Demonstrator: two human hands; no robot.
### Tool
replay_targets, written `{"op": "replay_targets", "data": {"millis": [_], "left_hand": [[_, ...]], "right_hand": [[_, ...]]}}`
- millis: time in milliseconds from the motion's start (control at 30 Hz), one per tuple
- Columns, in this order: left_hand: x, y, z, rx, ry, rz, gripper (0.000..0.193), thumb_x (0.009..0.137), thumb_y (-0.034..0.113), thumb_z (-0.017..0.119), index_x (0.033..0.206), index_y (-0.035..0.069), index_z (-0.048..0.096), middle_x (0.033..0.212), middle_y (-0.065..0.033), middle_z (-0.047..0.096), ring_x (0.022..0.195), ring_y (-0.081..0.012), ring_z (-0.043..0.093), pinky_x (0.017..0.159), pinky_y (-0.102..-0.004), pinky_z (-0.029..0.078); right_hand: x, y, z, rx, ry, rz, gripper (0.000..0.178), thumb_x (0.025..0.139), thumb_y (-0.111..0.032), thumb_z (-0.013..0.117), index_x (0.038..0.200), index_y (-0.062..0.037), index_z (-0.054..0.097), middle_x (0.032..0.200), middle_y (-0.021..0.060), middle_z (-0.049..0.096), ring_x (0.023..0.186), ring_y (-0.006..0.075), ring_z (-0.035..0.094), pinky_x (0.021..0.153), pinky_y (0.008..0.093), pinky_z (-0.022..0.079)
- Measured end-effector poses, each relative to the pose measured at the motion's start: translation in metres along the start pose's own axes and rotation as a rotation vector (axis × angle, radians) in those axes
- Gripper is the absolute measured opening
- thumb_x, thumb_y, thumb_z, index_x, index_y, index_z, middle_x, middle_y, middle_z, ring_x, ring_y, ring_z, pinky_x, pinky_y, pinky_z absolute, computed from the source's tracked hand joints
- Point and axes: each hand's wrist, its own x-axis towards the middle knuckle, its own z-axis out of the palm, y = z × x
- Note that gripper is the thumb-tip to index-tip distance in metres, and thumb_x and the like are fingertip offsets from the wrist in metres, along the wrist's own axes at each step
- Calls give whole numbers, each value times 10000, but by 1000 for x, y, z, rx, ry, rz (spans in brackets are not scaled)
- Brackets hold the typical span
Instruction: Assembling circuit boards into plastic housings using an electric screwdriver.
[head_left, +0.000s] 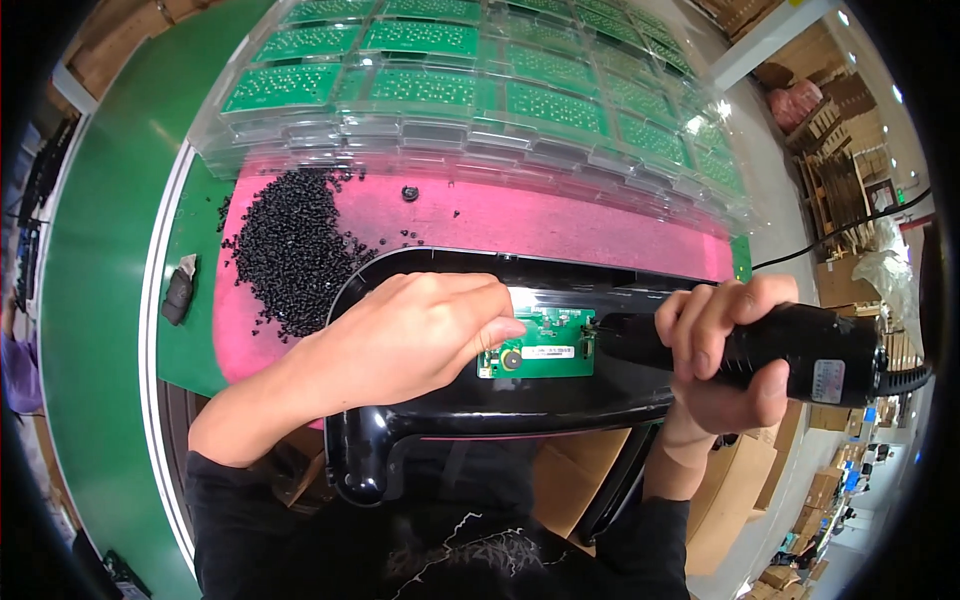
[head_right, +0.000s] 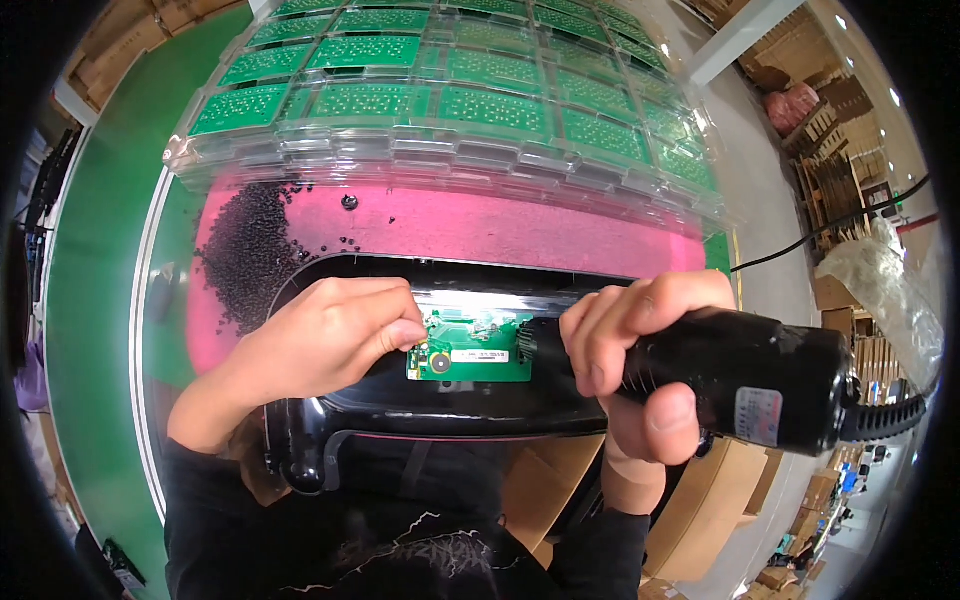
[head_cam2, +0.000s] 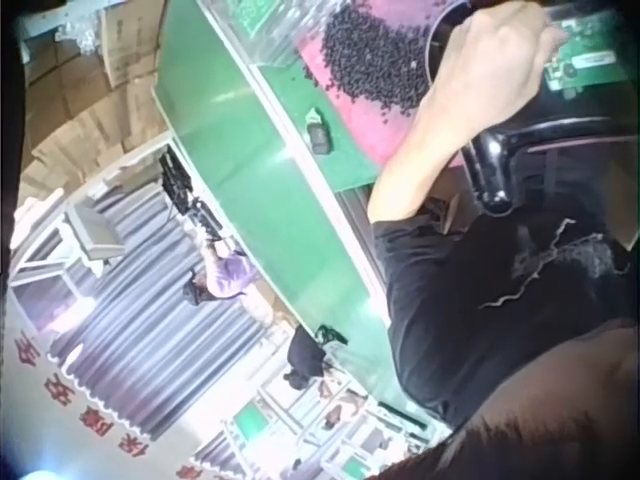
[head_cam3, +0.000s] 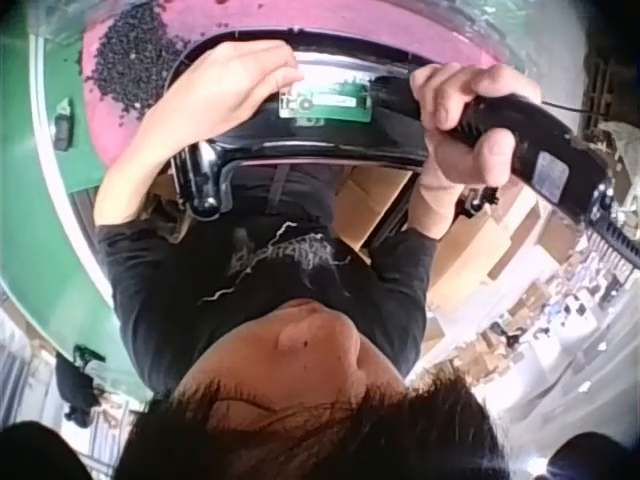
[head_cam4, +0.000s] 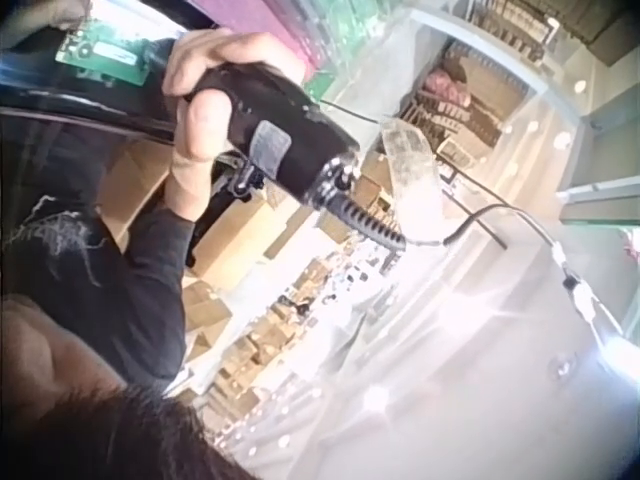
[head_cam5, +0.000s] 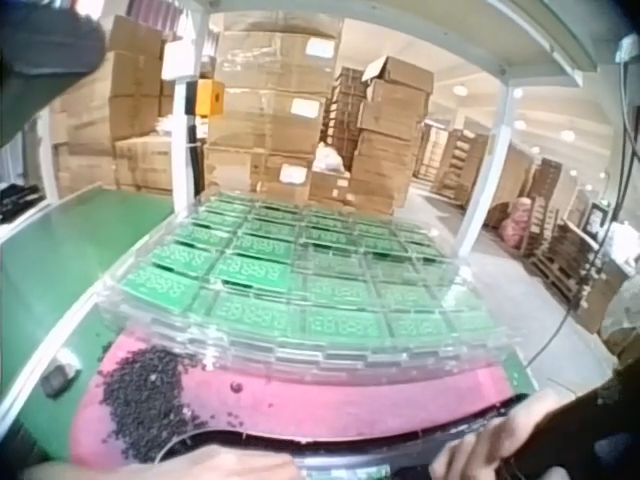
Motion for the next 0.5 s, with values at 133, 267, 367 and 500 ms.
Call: {"op": "replay_targets", "data": {"millis": [133, 267, 367, 500], "left_hand": [[1, -1, 4, -62, -4, 77, 172, 875, 149, 672, 862, 5, 579, 814, -106, 611, 771, -304, 616, 670, -388, 504], [1, -9, 7, -22, -14, 203, 182, 859, 187, 679, 889, 28, 596, 858, -90, 639, 793, -282, 619, 679, -385, 513], [-1, -12, 7, 65, -127, 233, 211, 840, 234, 681, 937, 52, 638, 898, -57, 670, 810, -254, 630, 687, -371, 528], [-2, -8, 4, 141, -125, 167, 193, 846, 239, 675, 938, 70, 664, 868, -59, 691, 773, -256, 654, 657, -367, 531]], "right_hand": [[-1, -3, -1, 92, 51, 77, 462, 786, -374, 729, 992, -70, 449, 598, 35, 512, 481, 150, 473, 507, 309, 408], [0, 2, -3, 0, -4, 27, 455, 852, -462, 626, 1005, -78, 437, 598, -1, 486, 441, 104, 416, 486, 272, 355], [4, 1, 2, 5, -24, 83, 452, 843, -450, 647, 1002, -80, 440, 602, -5, 491, 444, 99, 422, 490, 266, 353], [10, 8, -2, 49, -39, 122, 448, 828, -432, 678, 985, -83, 443, 596, -15, 488, 438, 89, 417, 489, 259, 346]]}}
